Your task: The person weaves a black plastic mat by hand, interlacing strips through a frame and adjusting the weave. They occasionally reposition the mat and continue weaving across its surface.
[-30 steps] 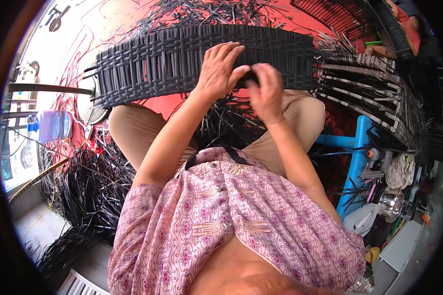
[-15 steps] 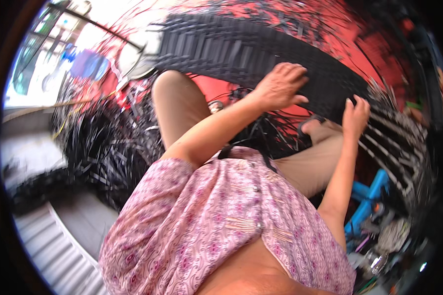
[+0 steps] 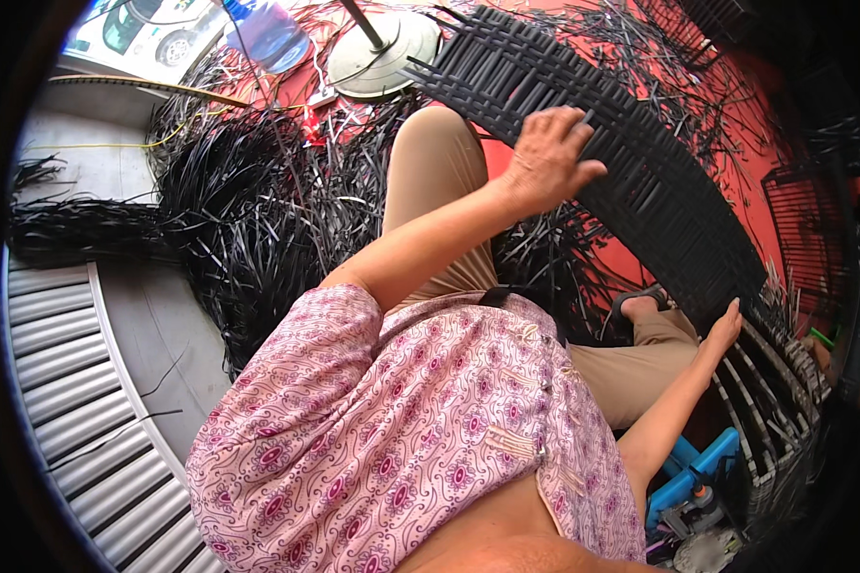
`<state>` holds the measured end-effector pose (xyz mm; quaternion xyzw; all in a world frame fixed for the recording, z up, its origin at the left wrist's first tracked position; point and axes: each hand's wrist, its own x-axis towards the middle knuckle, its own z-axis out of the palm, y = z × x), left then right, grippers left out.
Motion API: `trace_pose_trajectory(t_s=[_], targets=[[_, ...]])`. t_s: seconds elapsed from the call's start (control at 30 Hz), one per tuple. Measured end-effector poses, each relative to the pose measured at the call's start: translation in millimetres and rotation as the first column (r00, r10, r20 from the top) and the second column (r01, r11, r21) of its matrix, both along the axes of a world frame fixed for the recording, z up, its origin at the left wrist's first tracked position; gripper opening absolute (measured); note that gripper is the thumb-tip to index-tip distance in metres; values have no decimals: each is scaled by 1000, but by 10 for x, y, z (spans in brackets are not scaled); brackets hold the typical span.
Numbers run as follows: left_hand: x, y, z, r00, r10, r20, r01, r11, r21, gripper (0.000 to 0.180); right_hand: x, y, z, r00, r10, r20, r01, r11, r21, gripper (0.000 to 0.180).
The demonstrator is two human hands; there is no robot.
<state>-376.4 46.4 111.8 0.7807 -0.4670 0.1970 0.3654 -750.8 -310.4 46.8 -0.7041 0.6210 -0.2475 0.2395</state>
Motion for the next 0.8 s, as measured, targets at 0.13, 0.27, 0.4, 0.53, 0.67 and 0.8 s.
trace_pose_trajectory(t_s=[0.13,0.27,0.4,0.53,0.67,0.8], targets=[[613,213,-136,959,284,-19,-280,953,115,69,-33,-148,-169,995,-32,-93,27,998,-59,73],[833,238,-69,962,252,-103,-235,960,154,65,-54,-204,-225,980,-2,-201,-27,990,-140,73],[1007,345,13,949,234,-211,-235,972,19,53,-88,-212,-160,972,53,-230,-75,993,-89,73],[1459,905,92,768,286,-574,-487,842,-232,32,-152,-177,-140,976,22,-219,-41,996,-85,73],[2312,1882,-757,554,511,-657,-565,811,154,67,-183,-299,-207,971,44,-236,-67,994,-87,75],[2224,1879,-824,62,80,-995,-372,927,51,91,-71,-129,-71,971,25,-239,-38,998,-47,75]])
